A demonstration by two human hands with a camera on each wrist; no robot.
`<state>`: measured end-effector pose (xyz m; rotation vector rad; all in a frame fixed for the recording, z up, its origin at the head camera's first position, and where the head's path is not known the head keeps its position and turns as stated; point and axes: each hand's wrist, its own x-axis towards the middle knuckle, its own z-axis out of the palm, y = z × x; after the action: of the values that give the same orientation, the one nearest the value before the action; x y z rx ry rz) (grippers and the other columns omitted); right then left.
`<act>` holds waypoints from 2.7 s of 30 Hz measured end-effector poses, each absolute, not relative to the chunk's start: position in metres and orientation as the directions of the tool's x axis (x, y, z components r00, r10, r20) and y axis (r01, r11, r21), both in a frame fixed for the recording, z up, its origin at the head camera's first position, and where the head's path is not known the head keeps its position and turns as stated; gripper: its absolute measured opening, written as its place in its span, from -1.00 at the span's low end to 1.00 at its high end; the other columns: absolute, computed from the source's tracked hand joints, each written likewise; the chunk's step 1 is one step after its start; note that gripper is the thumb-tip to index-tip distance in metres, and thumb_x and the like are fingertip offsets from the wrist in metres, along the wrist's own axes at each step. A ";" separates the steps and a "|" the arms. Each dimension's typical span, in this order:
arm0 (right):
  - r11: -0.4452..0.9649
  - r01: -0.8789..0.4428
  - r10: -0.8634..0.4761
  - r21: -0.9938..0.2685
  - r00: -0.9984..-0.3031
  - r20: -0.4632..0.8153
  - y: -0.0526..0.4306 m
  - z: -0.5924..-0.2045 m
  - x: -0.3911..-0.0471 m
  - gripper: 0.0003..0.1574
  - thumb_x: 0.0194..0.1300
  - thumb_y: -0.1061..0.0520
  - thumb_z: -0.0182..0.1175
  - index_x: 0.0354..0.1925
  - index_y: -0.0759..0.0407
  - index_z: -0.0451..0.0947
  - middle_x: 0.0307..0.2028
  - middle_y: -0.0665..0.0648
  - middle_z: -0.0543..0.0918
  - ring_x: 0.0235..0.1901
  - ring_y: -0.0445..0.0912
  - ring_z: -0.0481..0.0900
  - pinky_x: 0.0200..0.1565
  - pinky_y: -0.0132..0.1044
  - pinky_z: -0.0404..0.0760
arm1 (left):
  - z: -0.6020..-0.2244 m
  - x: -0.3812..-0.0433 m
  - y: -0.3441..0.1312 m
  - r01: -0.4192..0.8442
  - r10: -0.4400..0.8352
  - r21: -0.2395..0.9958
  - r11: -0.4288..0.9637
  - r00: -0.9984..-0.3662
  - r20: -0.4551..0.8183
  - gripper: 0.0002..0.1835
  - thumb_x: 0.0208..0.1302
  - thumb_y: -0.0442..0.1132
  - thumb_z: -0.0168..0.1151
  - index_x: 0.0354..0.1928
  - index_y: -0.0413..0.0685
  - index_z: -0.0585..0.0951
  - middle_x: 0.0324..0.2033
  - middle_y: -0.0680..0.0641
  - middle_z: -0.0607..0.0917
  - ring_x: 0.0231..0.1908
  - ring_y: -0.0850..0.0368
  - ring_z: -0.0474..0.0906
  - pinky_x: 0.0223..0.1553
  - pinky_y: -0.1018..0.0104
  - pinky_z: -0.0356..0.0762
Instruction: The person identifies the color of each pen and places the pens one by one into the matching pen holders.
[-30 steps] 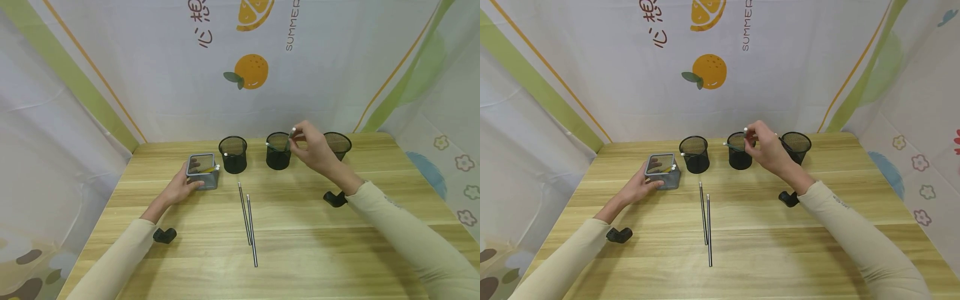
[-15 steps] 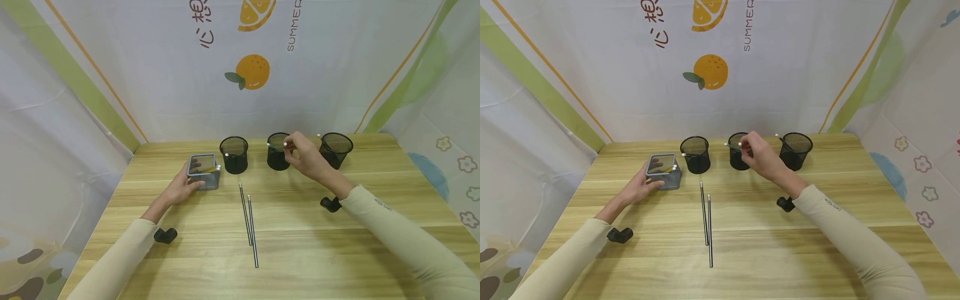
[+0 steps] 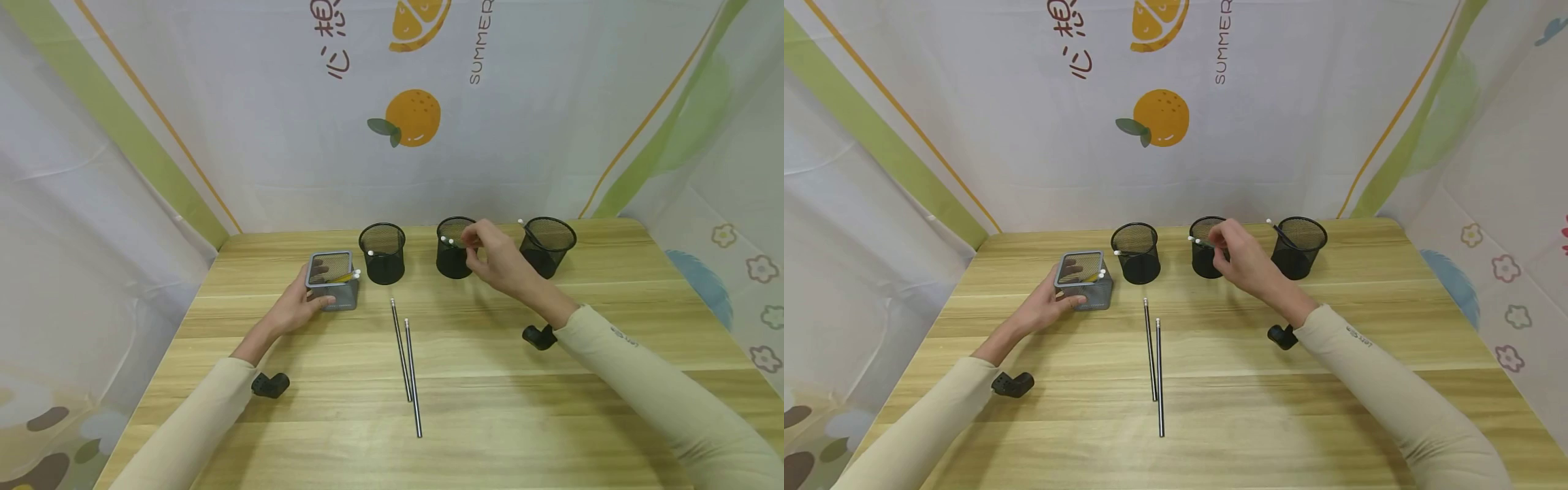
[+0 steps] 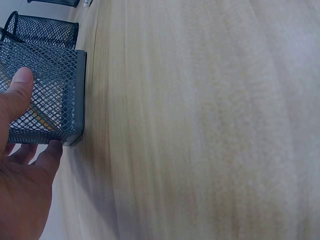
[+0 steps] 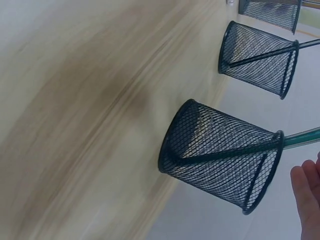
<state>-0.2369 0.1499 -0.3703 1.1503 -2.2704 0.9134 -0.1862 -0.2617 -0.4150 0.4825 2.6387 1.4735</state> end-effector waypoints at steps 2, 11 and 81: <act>0.436 -0.822 -0.529 -0.367 -0.563 0.635 0.149 -0.368 -0.236 -0.66 0.22 0.58 0.19 -0.07 0.38 0.42 -0.13 0.25 0.51 -0.13 0.07 0.60 -0.07 -0.15 0.70 | -0.415 -0.186 -0.262 0.237 0.311 0.842 0.485 -0.946 0.087 -0.17 0.39 -0.46 0.27 0.52 -0.36 0.00 0.40 -0.45 0.25 0.42 -0.36 0.14 0.39 -0.20 0.20; 0.405 -0.834 -0.471 -0.375 -0.542 0.697 0.144 -0.358 -0.222 -0.70 0.21 0.58 0.19 -0.11 0.39 0.46 -0.16 0.24 0.54 -0.16 0.04 0.61 -0.10 -0.21 0.70 | -0.414 -0.186 -0.262 0.241 0.314 0.839 0.489 -0.945 0.089 -0.17 0.38 -0.48 0.27 0.52 -0.37 0.00 0.39 -0.46 0.26 0.41 -0.37 0.16 0.39 -0.20 0.20; 0.724 -0.283 -0.556 -0.629 -0.780 -0.289 0.041 -0.401 -0.167 -0.49 0.30 0.30 0.24 -0.80 0.30 0.55 -0.81 0.10 0.58 -0.76 -0.08 0.63 -0.74 -0.48 0.15 | -0.415 -0.186 -0.262 0.252 0.317 0.825 0.506 -0.944 0.094 -0.16 0.38 -0.46 0.28 0.53 -0.36 0.00 0.38 -0.45 0.28 0.41 -0.37 0.17 0.39 -0.24 0.19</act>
<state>-0.1673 0.0413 -0.4006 0.8688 -3.3428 1.0763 -0.1861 -0.2617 -0.4148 0.5047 2.6647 1.4424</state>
